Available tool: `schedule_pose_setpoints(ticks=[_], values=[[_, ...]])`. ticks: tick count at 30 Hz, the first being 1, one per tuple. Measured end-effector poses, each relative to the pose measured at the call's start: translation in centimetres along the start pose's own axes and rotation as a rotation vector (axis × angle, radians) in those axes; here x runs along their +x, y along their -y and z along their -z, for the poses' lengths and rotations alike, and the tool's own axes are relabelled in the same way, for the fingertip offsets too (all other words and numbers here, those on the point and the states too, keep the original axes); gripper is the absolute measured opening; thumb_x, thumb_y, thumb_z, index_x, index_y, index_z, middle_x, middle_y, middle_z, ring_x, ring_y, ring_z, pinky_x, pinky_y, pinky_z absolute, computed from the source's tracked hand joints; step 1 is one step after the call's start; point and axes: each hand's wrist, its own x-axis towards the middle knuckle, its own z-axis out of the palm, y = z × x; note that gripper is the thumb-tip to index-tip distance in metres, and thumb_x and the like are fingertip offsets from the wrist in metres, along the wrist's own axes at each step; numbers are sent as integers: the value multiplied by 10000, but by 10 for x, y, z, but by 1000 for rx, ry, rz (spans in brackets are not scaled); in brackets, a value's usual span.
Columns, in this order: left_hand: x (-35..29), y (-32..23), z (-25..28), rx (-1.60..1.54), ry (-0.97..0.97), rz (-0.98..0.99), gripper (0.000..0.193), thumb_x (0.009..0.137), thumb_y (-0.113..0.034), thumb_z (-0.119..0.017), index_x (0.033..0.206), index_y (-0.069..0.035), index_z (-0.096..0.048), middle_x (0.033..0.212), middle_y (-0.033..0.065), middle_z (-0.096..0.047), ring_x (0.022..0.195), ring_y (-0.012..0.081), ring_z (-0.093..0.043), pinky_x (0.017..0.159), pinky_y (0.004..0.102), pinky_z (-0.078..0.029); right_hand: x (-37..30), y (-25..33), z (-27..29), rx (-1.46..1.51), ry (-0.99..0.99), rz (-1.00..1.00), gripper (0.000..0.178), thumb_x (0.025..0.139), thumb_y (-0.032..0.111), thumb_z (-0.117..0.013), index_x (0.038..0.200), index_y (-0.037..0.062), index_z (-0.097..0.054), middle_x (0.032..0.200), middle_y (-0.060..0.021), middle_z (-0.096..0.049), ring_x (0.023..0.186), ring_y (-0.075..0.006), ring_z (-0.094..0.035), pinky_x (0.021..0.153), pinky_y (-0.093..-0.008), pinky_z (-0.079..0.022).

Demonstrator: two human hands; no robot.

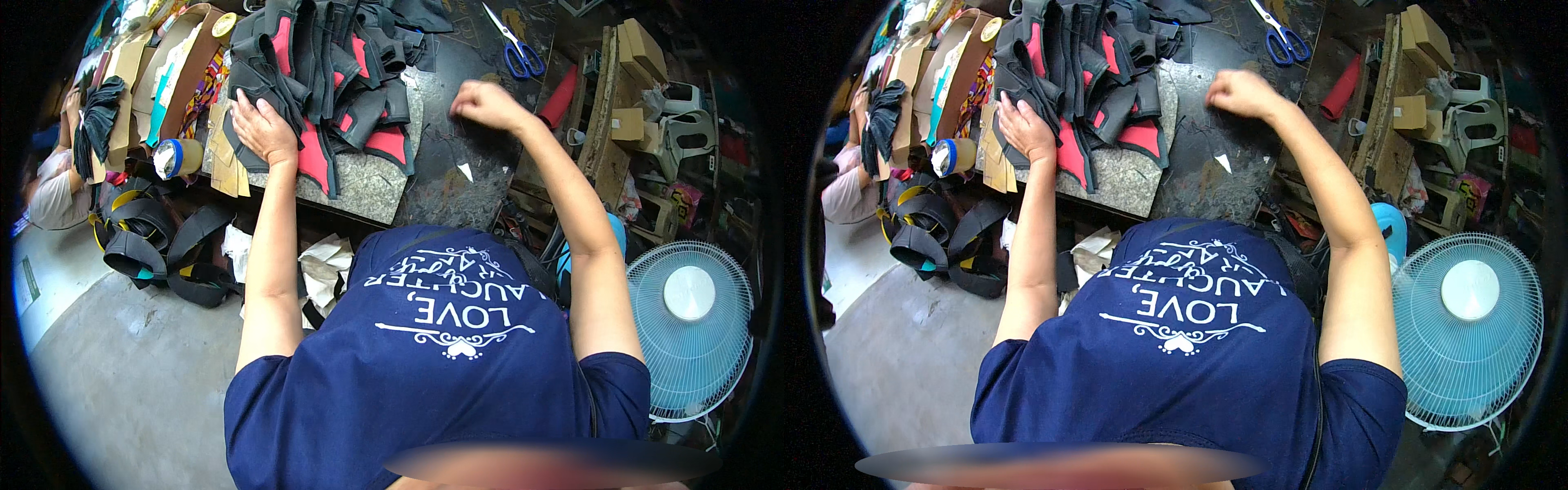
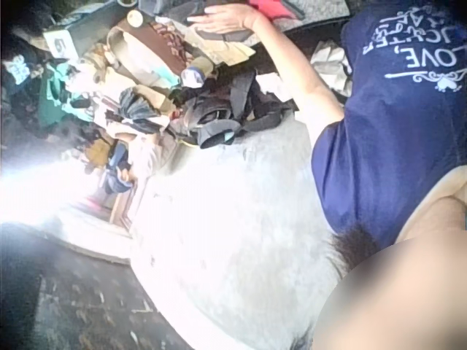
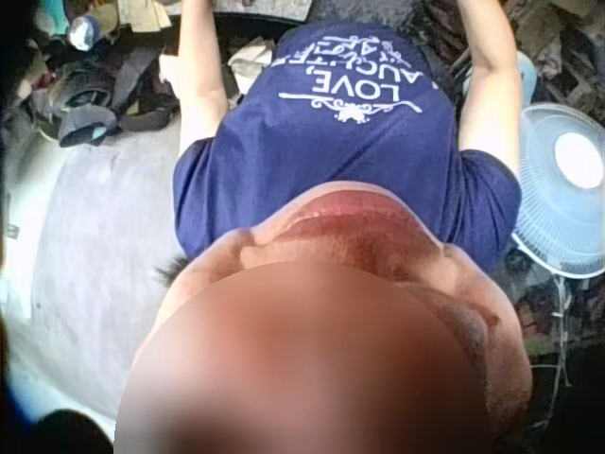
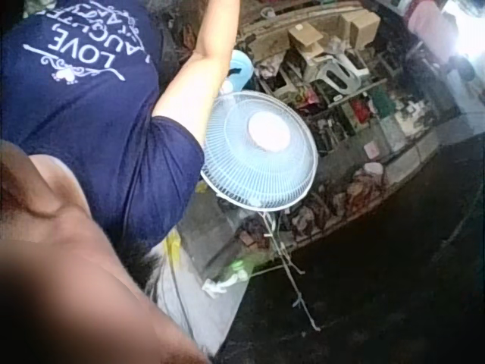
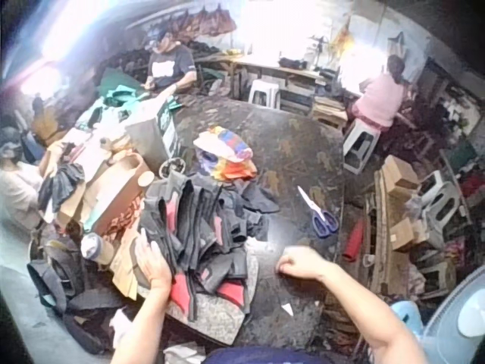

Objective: The person uses shears to cut multiple pieces of black and pink fabric on a cluttered work table. After cutting, the person pours a liquid from a metal container into a small jar and then applies the liquid to a piece of black fabric.

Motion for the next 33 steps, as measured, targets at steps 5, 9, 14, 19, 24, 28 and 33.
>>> schedule_pose_setpoints(ticks=[5,9,14,19,24,28,33], values=[[0,1,1,-6,1,-18,508,989,-341,-416,1431,-89,-419,1432,234,-438,1298,406,-412,1095,500,-287,16,-36,-5,-293,-545,-72,485,915,373,-595,1306,87,-559,1391,-180,-478,1295,-340,-454,1075,-405,-373],[-1,2,-1,25,-30,-24,505,994,-348,-400,1417,-75,-440,1389,246,-478,1273,405,-441,1077,494,-307,-11,-2,-54,-499,-366,-35,689,921,426,-579,1462,55,-365,1549,-208,-268,1442,-378,-239,1179,-474,-211],[-1,2,-3,-13,-22,7,518,972,-348,-448,1427,-100,-430,1418,231,-455,1301,401,-410,1088,508,-289,-56,42,-64,-116,-4,196,568,960,334,-530,1440,53,-416,1533,-164,-333,1453,-323,-247,1181,-449,-213],[-1,4,-4,-46,-16,31,528,968,-382,-446,1428,-123,-433,1412,219,-462,1299,398,-406,1086,508,-292,-43,52,-43,199,-107,41,482,952,335,-564,1349,62,-533,1447,-159,-465,1410,-320,-331,1153,-406,-287],[9,12,-2,-91,88,72,544,958,-415,-449,1417,-123,-438,1392,224,-470,1292,398,-404,1090,503,-290,-41,94,-62,-344,177,88,633,904,374,-608,1436,82,-426,1552,-218,-259,1444,-393,-226,1178,-437,-233],[25,22,7,-187,168,8,563,946,-398,-489,1407,-79,-441,1383,249,-465,1291,410,-403,1101,490,-280,-67,98,-39,523,485,57,398,959,280,-568,1298,73,-589,1313,-131,-602,1261,-251,-526,1079,-370,-388],[16,12,29,-190,22,-15,586,925,-360,-547,1383,-11,-438,1412,310,-397,1349,446,-317,1131,512,-222,-75,73,-24,-171,95,-355,287,856,299,-664,1041,81,-651,1018,-159,-684,985,-334,-644,846,-415,-510]])
